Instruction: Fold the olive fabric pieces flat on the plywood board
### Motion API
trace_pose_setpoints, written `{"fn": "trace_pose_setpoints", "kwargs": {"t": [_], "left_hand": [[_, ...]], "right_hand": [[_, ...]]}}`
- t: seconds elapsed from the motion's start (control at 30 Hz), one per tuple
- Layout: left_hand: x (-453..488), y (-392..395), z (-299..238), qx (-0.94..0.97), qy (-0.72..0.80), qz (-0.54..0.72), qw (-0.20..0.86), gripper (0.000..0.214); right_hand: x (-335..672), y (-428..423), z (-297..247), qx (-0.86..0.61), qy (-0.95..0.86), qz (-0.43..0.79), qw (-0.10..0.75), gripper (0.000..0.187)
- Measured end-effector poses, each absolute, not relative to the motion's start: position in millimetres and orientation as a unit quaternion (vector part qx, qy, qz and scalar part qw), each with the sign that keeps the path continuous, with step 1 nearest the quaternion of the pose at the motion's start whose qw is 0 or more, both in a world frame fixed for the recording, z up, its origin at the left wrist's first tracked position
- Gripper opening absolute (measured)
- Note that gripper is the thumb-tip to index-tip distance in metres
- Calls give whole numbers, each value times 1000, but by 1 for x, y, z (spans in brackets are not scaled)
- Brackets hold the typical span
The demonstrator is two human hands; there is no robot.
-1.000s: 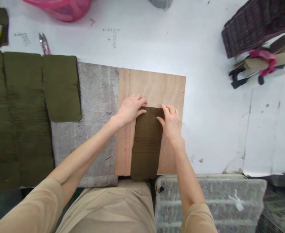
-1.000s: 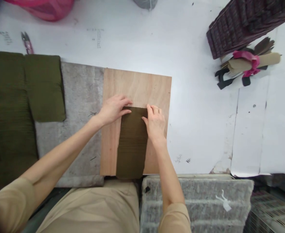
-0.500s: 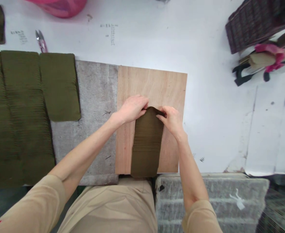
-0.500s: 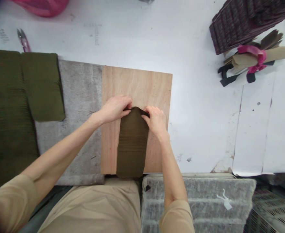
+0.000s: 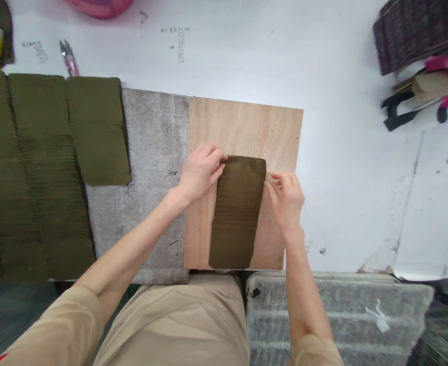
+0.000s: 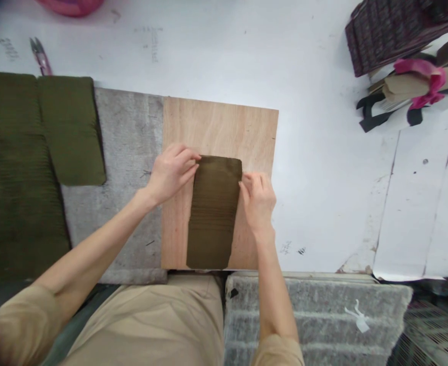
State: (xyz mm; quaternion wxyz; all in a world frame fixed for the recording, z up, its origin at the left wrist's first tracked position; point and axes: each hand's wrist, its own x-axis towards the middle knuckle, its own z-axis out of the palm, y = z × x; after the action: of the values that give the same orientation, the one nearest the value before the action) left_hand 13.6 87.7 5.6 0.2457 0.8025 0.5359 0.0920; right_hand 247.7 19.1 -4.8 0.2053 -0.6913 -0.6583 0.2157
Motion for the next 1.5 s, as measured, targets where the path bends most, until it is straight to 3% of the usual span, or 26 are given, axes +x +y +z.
{"fn": "trace_pose_setpoints", "kwargs": {"t": [0.23, 0.5, 0.7, 0.87, 1.2, 1.5], "left_hand": [[-15, -38, 9, 794, 469, 55, 382, 17], [2, -70, 2, 791, 505, 15, 345, 14], [10, -61, 11, 780, 520, -36, 346, 5], [12, -68, 12, 810, 487, -21, 325, 11], [6, -80, 2, 622, 617, 97, 472, 10], [7, -81, -3, 563, 648, 126, 497, 19]], "right_hand": [[235, -91, 12, -639, -697, 312, 91, 13], [227, -98, 0, -654, -705, 271, 28, 12], [226, -99, 4, -649, -706, 282, 21, 12], [228, -101, 6, -655, -682, 323, 45, 17], [226, -109, 1, -703, -600, 372, 89, 20], [228, -105, -3, -708, -582, 388, 97, 21]]}}
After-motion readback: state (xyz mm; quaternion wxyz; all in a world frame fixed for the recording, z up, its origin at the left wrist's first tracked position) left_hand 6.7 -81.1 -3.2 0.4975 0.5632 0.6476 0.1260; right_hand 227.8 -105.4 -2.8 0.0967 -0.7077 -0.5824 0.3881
